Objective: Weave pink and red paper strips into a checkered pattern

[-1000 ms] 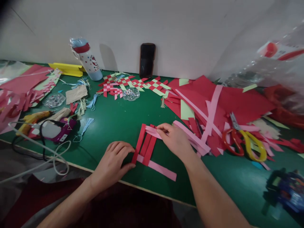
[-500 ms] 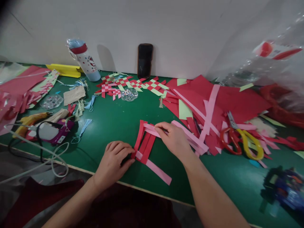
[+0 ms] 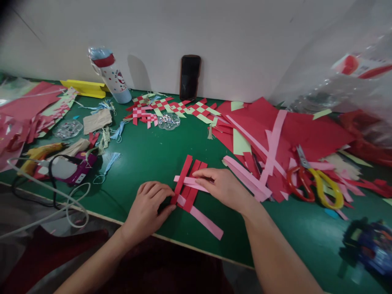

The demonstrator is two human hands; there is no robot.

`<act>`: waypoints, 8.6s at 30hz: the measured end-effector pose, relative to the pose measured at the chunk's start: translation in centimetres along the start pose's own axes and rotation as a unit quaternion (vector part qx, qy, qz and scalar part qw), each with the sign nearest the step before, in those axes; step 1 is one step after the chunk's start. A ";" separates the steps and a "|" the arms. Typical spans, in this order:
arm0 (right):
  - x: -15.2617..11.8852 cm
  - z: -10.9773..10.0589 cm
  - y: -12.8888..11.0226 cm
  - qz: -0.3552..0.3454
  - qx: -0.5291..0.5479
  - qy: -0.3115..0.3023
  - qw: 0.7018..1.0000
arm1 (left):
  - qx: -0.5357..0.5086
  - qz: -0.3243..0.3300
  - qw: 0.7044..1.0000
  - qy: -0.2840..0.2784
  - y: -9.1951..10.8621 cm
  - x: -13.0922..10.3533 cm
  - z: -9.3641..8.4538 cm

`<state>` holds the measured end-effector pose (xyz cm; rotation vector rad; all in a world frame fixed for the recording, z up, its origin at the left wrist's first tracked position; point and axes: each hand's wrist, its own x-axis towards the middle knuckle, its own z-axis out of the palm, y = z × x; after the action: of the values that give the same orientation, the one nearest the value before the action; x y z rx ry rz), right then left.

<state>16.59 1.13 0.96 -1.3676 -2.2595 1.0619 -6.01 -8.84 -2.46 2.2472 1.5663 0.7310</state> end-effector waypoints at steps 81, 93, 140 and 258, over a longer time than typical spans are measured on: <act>-1.0 2.3 0.2 -0.259 -0.199 0.068 0.943 | 0.038 0.113 0.992 -0.041 0.2 -0.9 0.1; -1.6 2.1 0.2 -0.290 -0.220 0.029 0.931 | 0.046 0.110 0.992 -0.035 0.3 -0.7 0.1; -5.5 3.4 -0.1 -0.044 -0.222 0.067 0.972 | 0.147 -0.080 0.983 -0.077 2.6 3.4 -0.3; -3.5 0.9 2.8 -0.185 -0.351 0.113 0.911 | 0.084 0.176 0.980 -0.045 -0.4 -0.7 0.9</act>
<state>19.64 -1.49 -1.21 -1.1118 -2.6702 -0.0603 -6.03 -9.32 -3.60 2.6832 1.2433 0.5900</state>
